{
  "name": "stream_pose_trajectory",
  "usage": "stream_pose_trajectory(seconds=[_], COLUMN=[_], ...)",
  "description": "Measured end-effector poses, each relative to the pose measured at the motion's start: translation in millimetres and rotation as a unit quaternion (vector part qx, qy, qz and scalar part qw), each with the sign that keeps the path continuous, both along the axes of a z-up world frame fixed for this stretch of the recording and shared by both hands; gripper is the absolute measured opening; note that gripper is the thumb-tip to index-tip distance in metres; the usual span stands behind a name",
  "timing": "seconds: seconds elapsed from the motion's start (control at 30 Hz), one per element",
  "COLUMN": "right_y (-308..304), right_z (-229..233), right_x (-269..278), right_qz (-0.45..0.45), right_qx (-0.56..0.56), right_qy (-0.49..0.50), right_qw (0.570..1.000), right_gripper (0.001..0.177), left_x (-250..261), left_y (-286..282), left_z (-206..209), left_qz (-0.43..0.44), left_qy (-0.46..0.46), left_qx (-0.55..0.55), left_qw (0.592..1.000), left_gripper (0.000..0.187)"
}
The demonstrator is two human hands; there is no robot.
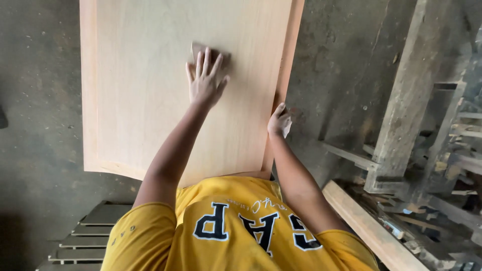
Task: The person sands a large, light-colored wooden board using a sanding block held in their right hand. They move the block back and forth across the surface of the board, which is resting on a workbench, while the camera shakes significantly.
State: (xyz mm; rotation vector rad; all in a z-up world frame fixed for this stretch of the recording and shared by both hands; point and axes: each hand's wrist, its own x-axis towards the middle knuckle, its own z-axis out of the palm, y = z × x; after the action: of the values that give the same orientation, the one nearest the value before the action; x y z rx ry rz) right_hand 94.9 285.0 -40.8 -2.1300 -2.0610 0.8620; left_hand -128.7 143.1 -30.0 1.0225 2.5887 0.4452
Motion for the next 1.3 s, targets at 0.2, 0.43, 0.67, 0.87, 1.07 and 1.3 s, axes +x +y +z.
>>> stream_pose_trajectory(seconds=[0.2, 0.43, 0.67, 0.87, 1.07, 1.3], right_y=[-2, -10, -2, -6, -3, -5], right_z=[4, 4, 14, 14, 18, 17], right_x=[-5, -7, -10, -6, -5, -9], right_qz=[0.019, 0.034, 0.018, 0.023, 0.053, 0.033], right_qx=[0.034, 0.084, 0.031, 0.004, 0.010, 0.004], right_qy=[0.023, 0.053, 0.030, 0.016, 0.044, 0.022], right_qw=[0.999, 0.994, 0.999, 1.000, 0.998, 0.999], right_gripper=[0.074, 0.070, 0.078, 0.079, 0.079, 0.080], left_x=[52, -11, 80, 21, 57, 50], left_y=[-47, 45, 19, 57, 3, 12], left_z=[1, -10, -8, -2, 12, -6], left_qz=[-0.012, 0.040, 0.018, 0.005, 0.018, -0.005], left_qy=[0.031, 0.006, 0.062, 0.036, -0.004, 0.028], left_qx=[-0.028, -0.037, 0.023, -0.023, -0.020, -0.003], left_qw=[0.999, 0.999, 0.998, 0.999, 1.000, 1.000], left_gripper=[0.078, 0.074, 0.074, 0.083, 0.084, 0.087])
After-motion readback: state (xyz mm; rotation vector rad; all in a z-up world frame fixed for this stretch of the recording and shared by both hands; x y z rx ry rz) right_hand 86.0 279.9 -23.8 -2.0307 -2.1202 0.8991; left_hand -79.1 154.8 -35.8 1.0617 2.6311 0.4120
